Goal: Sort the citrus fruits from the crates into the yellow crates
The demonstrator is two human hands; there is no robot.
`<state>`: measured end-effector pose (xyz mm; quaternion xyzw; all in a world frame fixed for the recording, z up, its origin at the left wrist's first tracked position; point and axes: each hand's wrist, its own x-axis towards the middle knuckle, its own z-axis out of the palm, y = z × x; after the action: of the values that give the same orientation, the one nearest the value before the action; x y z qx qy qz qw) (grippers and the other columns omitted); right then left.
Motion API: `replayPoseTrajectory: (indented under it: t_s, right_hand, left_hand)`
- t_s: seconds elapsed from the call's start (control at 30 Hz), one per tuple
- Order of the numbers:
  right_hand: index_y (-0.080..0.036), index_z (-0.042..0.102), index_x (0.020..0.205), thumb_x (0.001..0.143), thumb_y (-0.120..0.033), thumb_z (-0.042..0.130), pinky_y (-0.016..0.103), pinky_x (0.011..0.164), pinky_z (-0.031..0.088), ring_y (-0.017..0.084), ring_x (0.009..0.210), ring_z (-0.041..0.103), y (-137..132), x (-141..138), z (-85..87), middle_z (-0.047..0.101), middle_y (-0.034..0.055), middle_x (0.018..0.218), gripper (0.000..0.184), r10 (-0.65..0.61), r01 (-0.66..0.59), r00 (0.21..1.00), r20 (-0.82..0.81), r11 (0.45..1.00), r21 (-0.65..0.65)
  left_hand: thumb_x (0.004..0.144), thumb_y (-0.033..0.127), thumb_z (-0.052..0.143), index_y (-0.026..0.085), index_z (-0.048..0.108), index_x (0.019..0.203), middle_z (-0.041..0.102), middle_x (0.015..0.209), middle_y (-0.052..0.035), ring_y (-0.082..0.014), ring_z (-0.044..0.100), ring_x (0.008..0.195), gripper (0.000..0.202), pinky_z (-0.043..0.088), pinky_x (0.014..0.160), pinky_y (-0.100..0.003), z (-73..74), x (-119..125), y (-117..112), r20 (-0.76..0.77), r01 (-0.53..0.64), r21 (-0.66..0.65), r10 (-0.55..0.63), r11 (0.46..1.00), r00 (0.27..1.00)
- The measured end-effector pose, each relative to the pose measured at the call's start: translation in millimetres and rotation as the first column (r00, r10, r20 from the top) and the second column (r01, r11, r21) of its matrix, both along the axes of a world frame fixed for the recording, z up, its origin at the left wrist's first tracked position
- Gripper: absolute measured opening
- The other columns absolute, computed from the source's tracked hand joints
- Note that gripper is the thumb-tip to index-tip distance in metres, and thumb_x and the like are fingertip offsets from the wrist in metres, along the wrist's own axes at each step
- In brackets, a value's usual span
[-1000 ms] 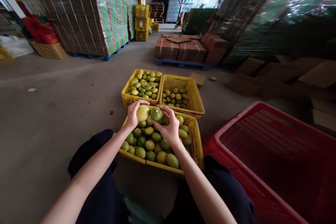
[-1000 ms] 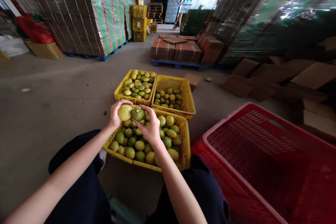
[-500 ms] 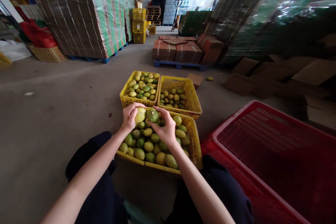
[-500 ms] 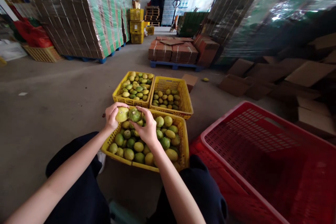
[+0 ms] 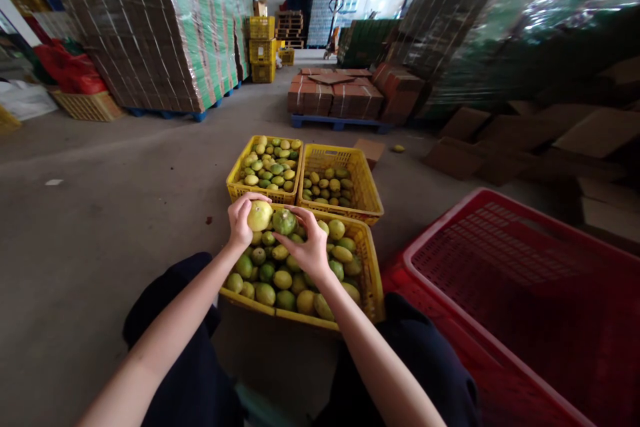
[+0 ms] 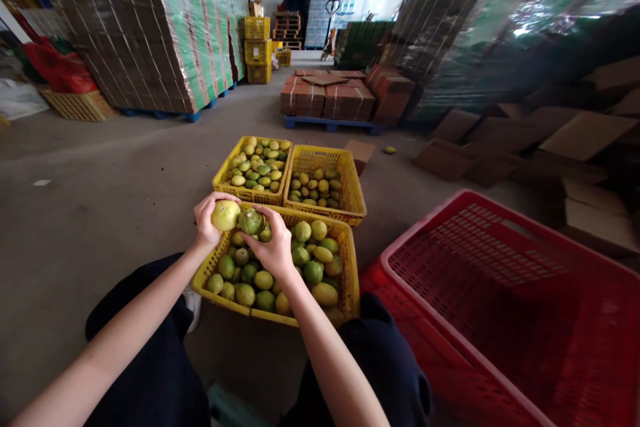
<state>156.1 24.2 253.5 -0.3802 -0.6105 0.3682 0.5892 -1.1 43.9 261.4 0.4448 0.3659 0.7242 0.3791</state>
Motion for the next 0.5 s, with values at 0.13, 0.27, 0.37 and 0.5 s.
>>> replayPoseTrajectory:
  t_s: [0.13,0.27,0.37,0.5]
  right_hand:
    - [-0.026,0.065,0.098,0.061,-0.035,0.085,0.034,0.085,0.056,0.019,0.088,0.068,2.1,-6.4,-2.4,0.073,-0.0007,0.094,0.043,-0.008,-0.027,0.991,-0.136,0.967,-0.253]
    - [-0.023,0.062,0.086,0.064,-0.049,0.08,0.03,0.063,0.056,0.019,0.07,0.067,6.1,-12.9,-10.0,0.072,-0.0008,0.079,0.038,-0.011,-0.209,0.93,-0.368,0.807,-0.553]
    - [-0.022,0.062,0.08,0.063,-0.046,0.08,0.028,0.056,0.054,0.018,0.067,0.066,11.6,-12.7,-14.3,0.071,-0.0021,0.074,0.034,-0.058,-0.269,0.884,-0.465,0.75,-0.605]
    - [-0.021,0.065,0.08,0.064,-0.039,0.079,0.03,0.055,0.056,0.019,0.068,0.066,22.9,-7.8,-18.8,0.07,-0.0007,0.071,0.027,-0.132,-0.32,0.823,-0.553,0.697,-0.642]
  left_hand:
    - [0.091,0.046,0.037,0.017,0.069,0.071,0.069,0.069,-0.0078,-0.0225,0.068,0.073,0.048,0.055,0.069,-0.03,8.3,5.5,8.9,0.451,0.201,-0.404,0.004,0.892,0.893]
    - [0.09,0.047,0.041,0.016,0.065,0.082,0.066,0.065,-0.0061,-0.0222,0.065,0.06,0.04,0.056,0.055,-0.033,6.1,8.9,15.8,0.676,0.438,-0.612,0.148,0.658,0.722]
    - [0.089,0.042,0.051,0.017,0.063,0.09,0.066,0.068,-0.0041,-0.0199,0.065,0.059,0.028,0.056,0.053,-0.03,3.6,10.4,18.7,0.682,0.419,-0.626,0.201,0.658,0.703]
    - [0.092,0.043,0.051,0.014,0.063,0.099,0.066,0.071,-0.007,-0.0197,0.066,0.062,0.032,0.057,0.053,-0.028,5.6,9.9,21.3,0.734,0.484,-0.588,0.177,0.648,0.655]
